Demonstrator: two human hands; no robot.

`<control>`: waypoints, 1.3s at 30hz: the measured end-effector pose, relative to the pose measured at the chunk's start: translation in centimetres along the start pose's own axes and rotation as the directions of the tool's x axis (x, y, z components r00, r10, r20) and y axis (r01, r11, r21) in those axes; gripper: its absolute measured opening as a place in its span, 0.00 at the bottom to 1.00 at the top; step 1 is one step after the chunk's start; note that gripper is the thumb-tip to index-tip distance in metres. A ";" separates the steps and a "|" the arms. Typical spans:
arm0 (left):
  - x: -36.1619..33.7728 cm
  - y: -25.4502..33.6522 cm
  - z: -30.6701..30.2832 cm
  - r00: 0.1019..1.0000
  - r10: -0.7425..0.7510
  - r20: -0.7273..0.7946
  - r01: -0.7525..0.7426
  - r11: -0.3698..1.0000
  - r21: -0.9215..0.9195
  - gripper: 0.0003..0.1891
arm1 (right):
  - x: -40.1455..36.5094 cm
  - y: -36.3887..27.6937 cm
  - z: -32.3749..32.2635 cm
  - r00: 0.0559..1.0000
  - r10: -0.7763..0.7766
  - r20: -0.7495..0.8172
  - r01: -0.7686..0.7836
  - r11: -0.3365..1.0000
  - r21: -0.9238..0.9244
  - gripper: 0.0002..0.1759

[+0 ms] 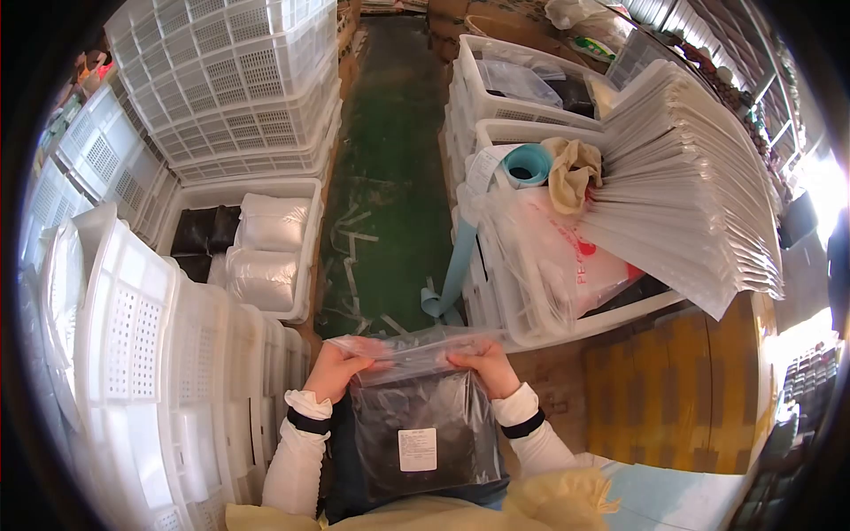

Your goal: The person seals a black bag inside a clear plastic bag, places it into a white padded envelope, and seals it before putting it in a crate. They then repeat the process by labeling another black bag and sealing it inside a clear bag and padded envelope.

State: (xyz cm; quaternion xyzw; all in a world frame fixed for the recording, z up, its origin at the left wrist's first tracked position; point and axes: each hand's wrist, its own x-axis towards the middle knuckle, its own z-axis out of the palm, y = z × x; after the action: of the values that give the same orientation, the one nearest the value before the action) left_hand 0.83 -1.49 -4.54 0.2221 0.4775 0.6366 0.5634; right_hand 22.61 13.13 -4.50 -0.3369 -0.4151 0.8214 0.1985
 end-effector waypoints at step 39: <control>-7.3 2.9 1.5 0.972 0.136 0.192 -0.212 0.862 0.461 0.10 | -8.6 0.8 6.3 0.739 -0.304 0.601 0.586 -0.151 -0.796 0.34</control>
State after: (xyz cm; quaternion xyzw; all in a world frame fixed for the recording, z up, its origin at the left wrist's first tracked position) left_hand 2.56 -7.49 0.50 0.4446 0.5531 0.5284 0.4660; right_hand 24.02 3.98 0.89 -0.1213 -0.9589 0.2144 0.1411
